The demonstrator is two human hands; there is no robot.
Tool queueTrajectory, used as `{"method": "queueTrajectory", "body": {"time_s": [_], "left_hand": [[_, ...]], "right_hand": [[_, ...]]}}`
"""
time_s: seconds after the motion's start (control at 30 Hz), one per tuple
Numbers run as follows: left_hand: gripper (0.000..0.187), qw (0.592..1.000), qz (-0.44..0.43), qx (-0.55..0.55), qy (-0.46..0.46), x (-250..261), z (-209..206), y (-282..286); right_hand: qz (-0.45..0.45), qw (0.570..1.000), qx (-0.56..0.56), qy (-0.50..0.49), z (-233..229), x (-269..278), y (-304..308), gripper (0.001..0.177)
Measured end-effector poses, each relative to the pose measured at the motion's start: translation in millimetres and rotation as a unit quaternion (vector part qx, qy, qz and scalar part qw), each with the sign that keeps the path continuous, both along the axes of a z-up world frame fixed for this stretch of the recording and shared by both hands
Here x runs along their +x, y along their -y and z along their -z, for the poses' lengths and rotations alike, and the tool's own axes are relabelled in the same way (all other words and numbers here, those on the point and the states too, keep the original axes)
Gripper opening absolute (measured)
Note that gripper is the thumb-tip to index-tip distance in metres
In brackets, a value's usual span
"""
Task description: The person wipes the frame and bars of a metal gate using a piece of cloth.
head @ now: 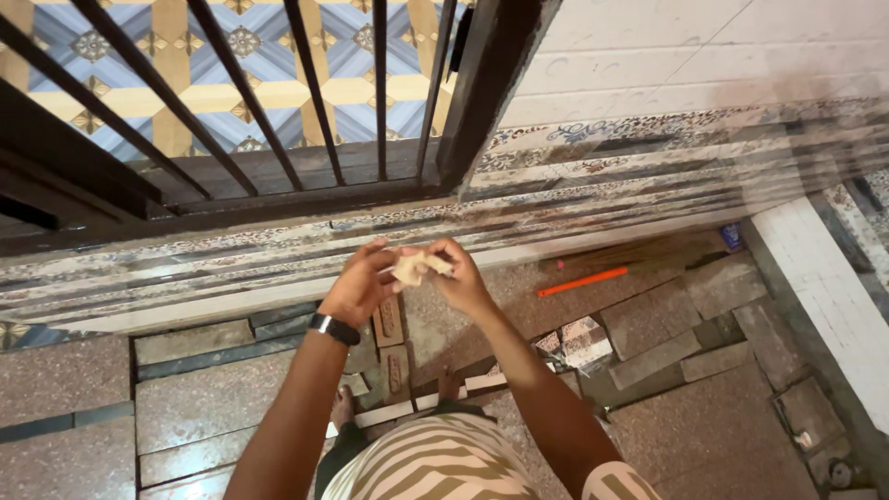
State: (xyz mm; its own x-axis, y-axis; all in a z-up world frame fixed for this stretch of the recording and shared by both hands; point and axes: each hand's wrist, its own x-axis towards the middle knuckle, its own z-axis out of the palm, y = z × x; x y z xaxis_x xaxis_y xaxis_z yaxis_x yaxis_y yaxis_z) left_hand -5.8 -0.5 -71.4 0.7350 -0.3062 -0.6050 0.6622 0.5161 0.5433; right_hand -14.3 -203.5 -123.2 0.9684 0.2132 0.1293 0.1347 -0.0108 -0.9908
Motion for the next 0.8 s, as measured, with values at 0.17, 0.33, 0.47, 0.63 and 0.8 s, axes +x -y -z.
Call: {"method": "queueTrajectory", "body": {"time_s": [0.17,0.33,0.47,0.63,0.8], "left_hand": [[0.039,0.591,-0.171,0.671,0.413,3.6,1.2,-12.4],[0.056,0.497,-0.197,0.619,0.575,49.2,-42.8,-28.1],[0.075,0.548,-0.183,0.568,0.587,81.0,-53.7,-19.3],[0.045,0.681,-0.125,0.478,0.54,128.3,-52.2,-21.7],[0.018,0.759,0.0,0.396,0.516,161.5,-21.7,-40.5]], "right_hand": [[0.26,0.944,0.116,-0.166,13.6,24.2,3.7,0.037],[0.33,0.918,0.179,-0.131,6.2,55.0,-7.2,0.027],[0.395,0.873,-0.149,0.242,-24.4,71.4,-24.9,0.036],[0.344,0.836,-0.35,0.245,-39.2,91.2,-28.7,0.033],[0.202,0.853,-0.473,0.088,-41.3,84.4,-27.2,0.058]]}}
